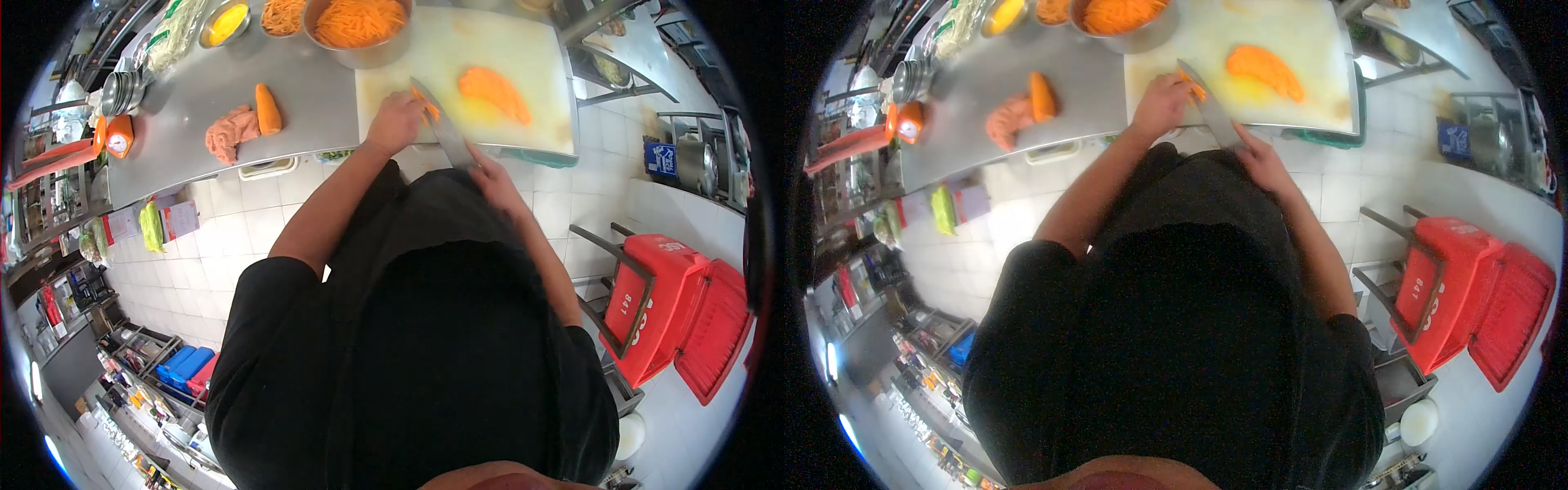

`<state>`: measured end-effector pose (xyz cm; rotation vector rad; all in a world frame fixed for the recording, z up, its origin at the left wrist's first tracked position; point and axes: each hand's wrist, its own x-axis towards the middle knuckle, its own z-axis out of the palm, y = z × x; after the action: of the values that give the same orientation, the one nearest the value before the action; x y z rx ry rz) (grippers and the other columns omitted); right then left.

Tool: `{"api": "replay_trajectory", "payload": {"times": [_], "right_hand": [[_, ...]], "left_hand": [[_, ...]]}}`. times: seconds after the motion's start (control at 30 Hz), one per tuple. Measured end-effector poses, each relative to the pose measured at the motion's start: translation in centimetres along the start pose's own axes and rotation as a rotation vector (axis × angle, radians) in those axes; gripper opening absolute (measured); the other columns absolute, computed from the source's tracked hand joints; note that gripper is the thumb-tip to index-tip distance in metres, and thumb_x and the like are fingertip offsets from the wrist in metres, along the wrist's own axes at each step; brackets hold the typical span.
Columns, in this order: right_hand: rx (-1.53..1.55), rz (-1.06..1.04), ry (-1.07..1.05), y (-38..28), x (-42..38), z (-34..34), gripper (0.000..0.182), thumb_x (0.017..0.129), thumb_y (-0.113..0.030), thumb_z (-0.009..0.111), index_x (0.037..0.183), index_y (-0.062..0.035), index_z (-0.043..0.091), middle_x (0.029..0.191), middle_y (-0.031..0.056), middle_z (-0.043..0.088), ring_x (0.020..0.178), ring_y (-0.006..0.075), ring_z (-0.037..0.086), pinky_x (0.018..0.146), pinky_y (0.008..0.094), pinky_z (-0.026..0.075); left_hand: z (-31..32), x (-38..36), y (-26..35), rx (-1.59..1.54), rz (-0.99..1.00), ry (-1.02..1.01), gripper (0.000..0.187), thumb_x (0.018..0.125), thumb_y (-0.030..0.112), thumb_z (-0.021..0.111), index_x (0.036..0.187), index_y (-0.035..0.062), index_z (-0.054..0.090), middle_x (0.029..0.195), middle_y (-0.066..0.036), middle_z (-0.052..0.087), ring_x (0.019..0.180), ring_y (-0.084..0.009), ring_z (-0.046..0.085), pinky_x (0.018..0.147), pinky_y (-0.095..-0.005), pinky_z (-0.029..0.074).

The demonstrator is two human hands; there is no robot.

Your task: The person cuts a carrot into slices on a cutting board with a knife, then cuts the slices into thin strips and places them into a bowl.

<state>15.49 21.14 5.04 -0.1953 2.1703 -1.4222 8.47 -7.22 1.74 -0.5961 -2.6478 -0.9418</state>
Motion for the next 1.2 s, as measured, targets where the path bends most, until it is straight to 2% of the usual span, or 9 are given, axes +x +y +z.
{"api": "replay_trajectory", "payload": {"times": [0.27, 0.57, 0.7, 0.8, 0.9, 1.0, 1.03, 1.13, 1.2], "right_hand": [[0.096, -0.084, -0.040, 0.3, -0.3, -1.3, 0.060, 0.104, -0.012, 0.058, 0.161, -0.0201, 0.043, 0.144, 0.0170, 0.064, 0.127, 0.0195, 0.060, 0.112, 0.0327, 0.042], [0.120, 0.097, -0.151, -2.1, 0.4, -3.2, 0.061, 0.102, -0.009, 0.057, 0.161, -0.0222, 0.045, 0.137, 0.0148, 0.067, 0.121, 0.0167, 0.060, 0.107, 0.0315, 0.046], [-0.070, -0.167, -0.055, -3.9, -0.4, -4.8, 0.062, 0.101, -0.009, 0.056, 0.161, -0.0217, 0.045, 0.127, 0.0161, 0.071, 0.113, 0.0200, 0.065, 0.105, 0.0342, 0.048], [-0.099, -0.235, -0.033, -6.9, 0.7, -6.0, 0.061, 0.101, -0.009, 0.055, 0.160, -0.0215, 0.045, 0.117, 0.0145, 0.074, 0.108, 0.0227, 0.068, 0.101, 0.0384, 0.052], [0.008, 0.082, -0.146, -16.2, 1.6, -7.5, 0.059, 0.101, -0.013, 0.055, 0.158, -0.0243, 0.048, 0.108, 0.0144, 0.077, 0.094, 0.0264, 0.072, 0.090, 0.0414, 0.056], [-0.266, -0.204, 0.036, -17.8, 5.3, -6.5, 0.058, 0.101, -0.016, 0.055, 0.158, -0.0243, 0.048, 0.109, 0.0188, 0.076, 0.092, 0.0302, 0.072, 0.088, 0.0386, 0.056], [-0.290, -0.201, 0.044, -19.1, 5.8, -6.3, 0.060, 0.102, -0.008, 0.053, 0.160, -0.0221, 0.046, 0.093, 0.0146, 0.069, 0.078, 0.0189, 0.066, 0.079, 0.0349, 0.054], [-0.458, -0.347, 0.119, -19.3, 8.3, -5.8, 0.061, 0.101, -0.009, 0.053, 0.159, -0.0240, 0.046, 0.097, 0.0158, 0.070, 0.080, 0.0199, 0.067, 0.082, 0.0356, 0.054], [-0.458, -0.309, 0.054, -19.7, 9.4, -5.8, 0.058, 0.101, -0.015, 0.051, 0.158, -0.0230, 0.047, 0.126, 0.0216, 0.065, 0.115, 0.0345, 0.062, 0.102, 0.0424, 0.049]], "left_hand": [[-0.5, 0.4, 1.3, 0.035, -0.109, -0.064, 0.026, 0.089, 0.004, 0.064, 0.113, 0.0072, 0.075, 0.112, -0.017, 0.068, 0.105, -0.0390, 0.063, 0.095, -0.0483, 0.051], [0.0, 0.6, 1.6, 0.054, -0.093, 0.025, 0.026, 0.087, 0.004, 0.061, 0.111, 0.0060, 0.072, 0.109, -0.016, 0.067, 0.101, -0.0369, 0.063, 0.093, -0.0458, 0.053], [-2.1, 2.7, 3.6, -0.014, -0.030, 0.187, 0.023, 0.088, 0.005, 0.062, 0.108, 0.0059, 0.072, 0.107, -0.016, 0.067, 0.101, -0.0371, 0.063, 0.092, -0.0463, 0.053], [-5.3, 5.2, 3.8, 0.058, 0.044, 0.305, 0.022, 0.086, 0.004, 0.064, 0.107, 0.0060, 0.073, 0.105, -0.016, 0.067, 0.101, -0.0376, 0.063, 0.089, -0.0470, 0.053], [-9.3, 8.8, 2.2, 0.197, 0.108, 0.421, 0.024, 0.084, 0.003, 0.065, 0.107, 0.0060, 0.073, 0.103, -0.016, 0.068, 0.100, -0.0380, 0.063, 0.086, -0.0474, 0.053], [-12.2, 10.7, -0.1, 0.208, 0.084, 0.469, 0.028, 0.084, 0.002, 0.065, 0.110, 0.0062, 0.074, 0.103, -0.016, 0.068, 0.099, -0.0384, 0.064, 0.086, -0.0482, 0.054], [-12.7, 10.9, -1.1, 0.238, 0.047, 0.461, 0.029, 0.084, 0.002, 0.065, 0.111, 0.0062, 0.074, 0.103, -0.016, 0.068, 0.099, -0.0386, 0.064, 0.086, -0.0484, 0.054], [-13.4, 10.6, -2.4, 0.301, -0.021, 0.451, 0.035, 0.083, 0.002, 0.065, 0.117, 0.0071, 0.073, 0.107, -0.016, 0.069, 0.101, -0.0387, 0.064, 0.089, -0.0490, 0.054], [-13.7, 10.5, -2.4, 0.344, -0.019, 0.421, 0.041, 0.082, 0.002, 0.065, 0.121, 0.0079, 0.072, 0.112, -0.016, 0.069, 0.105, -0.0384, 0.064, 0.091, -0.0490, 0.054]]}}
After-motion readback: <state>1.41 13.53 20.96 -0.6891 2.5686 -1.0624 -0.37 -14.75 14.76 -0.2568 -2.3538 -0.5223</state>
